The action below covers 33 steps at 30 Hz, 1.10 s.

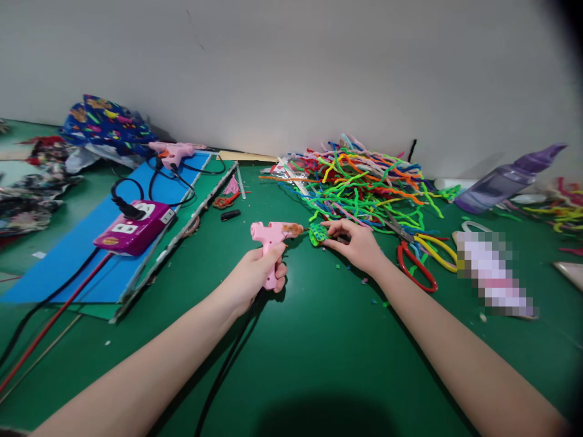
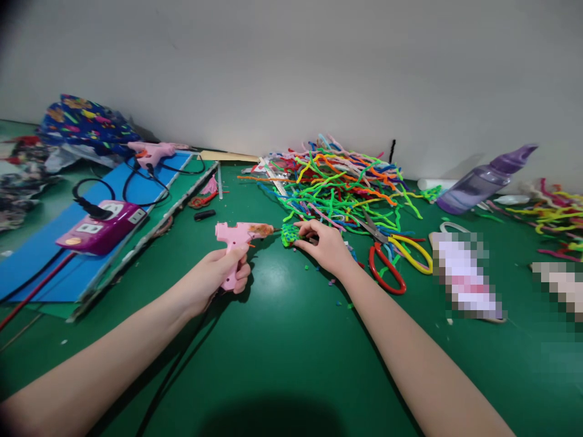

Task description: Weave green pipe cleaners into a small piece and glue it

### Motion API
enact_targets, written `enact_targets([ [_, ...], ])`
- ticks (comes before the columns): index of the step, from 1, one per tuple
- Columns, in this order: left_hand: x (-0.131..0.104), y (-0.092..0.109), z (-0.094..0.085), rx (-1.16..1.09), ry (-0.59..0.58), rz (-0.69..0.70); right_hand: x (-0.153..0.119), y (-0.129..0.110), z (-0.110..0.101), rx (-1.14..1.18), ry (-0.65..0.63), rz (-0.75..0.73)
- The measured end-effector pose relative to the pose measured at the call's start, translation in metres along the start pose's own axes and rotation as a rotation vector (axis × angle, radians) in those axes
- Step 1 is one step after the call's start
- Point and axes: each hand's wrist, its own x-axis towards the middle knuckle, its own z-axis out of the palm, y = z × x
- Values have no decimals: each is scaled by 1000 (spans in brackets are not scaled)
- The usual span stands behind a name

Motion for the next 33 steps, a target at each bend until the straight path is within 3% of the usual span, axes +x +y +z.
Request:
enact_targets([
  [22,3,-1,-9,-85,13,4,0,1,1,14,0,1],
  [33,-2,3,-1,-75,41,14,0,0,0,1,-3,7],
])
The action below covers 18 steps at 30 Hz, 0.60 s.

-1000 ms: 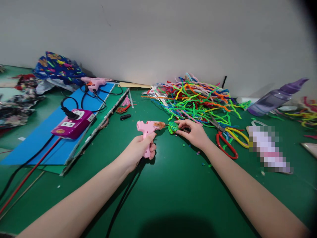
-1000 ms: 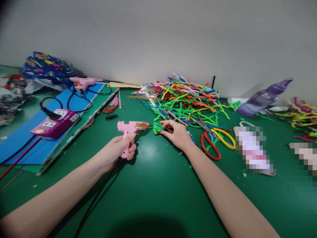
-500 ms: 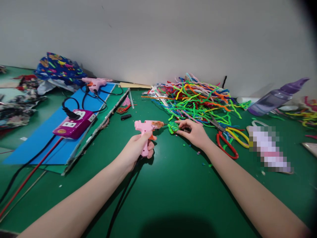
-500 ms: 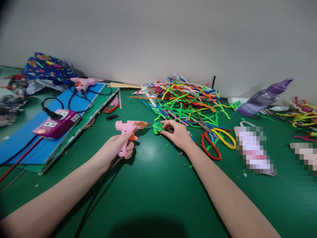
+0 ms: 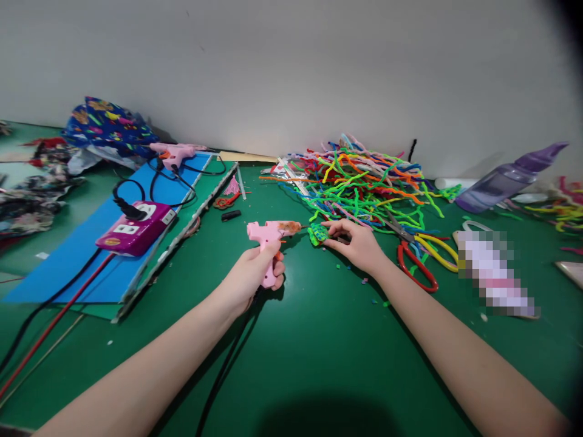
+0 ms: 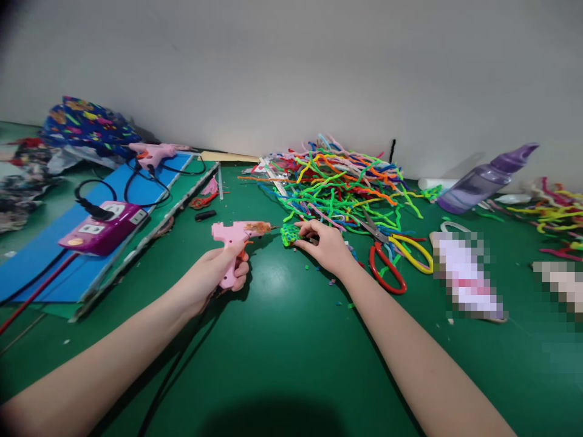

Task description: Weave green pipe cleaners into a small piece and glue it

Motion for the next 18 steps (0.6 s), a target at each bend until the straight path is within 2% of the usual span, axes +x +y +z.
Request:
enact_targets([
  [18,3,-3,-2,37,-39,-32,0,1,0,17,-5,-7],
])
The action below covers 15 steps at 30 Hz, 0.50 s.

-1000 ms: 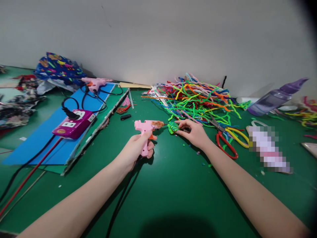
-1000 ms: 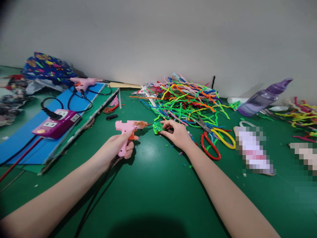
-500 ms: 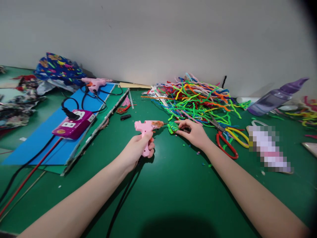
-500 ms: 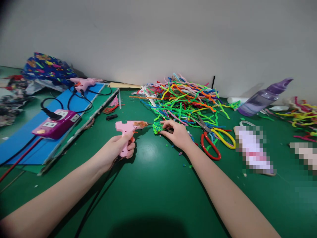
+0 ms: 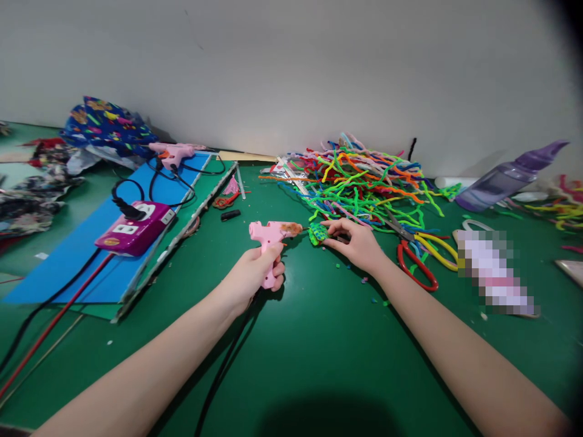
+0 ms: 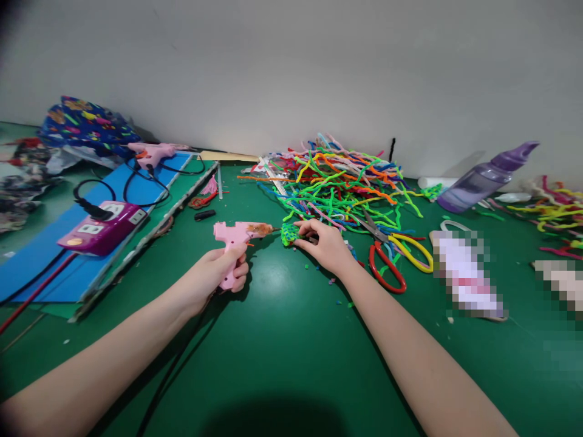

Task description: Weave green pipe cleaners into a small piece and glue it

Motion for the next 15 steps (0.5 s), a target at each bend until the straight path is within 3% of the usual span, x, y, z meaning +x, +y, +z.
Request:
enact_targets([
  [15,3,-2,-10,-202,-19,-19,0,1,0,-7,3,-16],
])
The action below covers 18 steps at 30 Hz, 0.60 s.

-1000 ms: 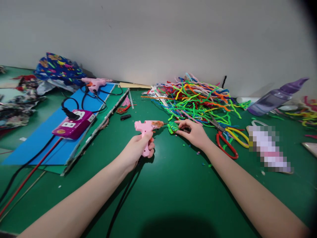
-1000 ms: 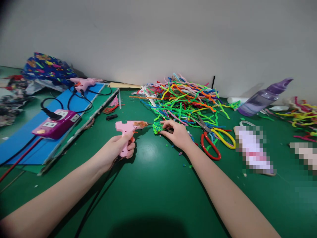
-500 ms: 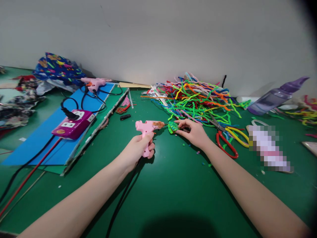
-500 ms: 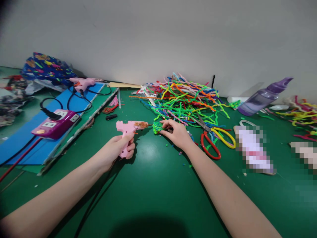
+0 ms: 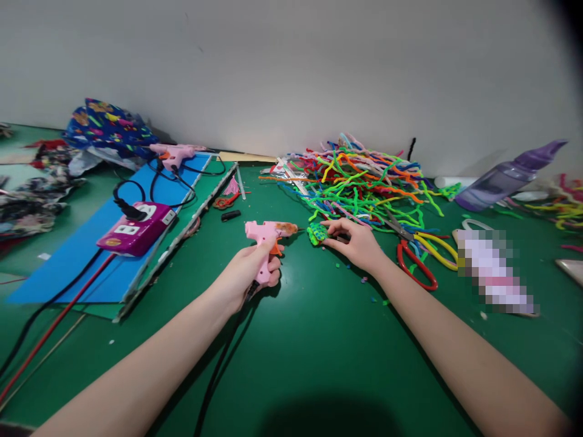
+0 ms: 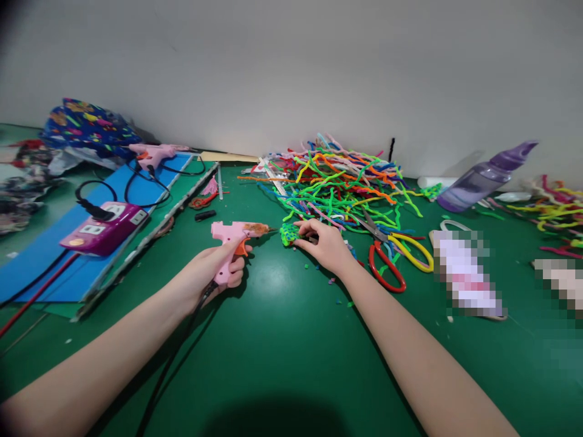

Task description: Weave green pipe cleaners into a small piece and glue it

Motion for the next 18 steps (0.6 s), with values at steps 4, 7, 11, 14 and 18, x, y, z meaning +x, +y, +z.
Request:
enact_targets([
  [4,-1,4,-1,-100,-70,-5,0,1,0,-3,-3,-1],
  [7,-4,9,-4,-159,-129,-16,0,1,-1,5,-8,3],
  [11,-10,16,-6,-162,-143,23,0,1,-2,11,-20,9],
  [14,-14,20,-7,-1,-44,124,0,1,-3,19,-28,13],
  [18,-16,28,-11,423,172,357,1,2,-2,22,-25,11],
])
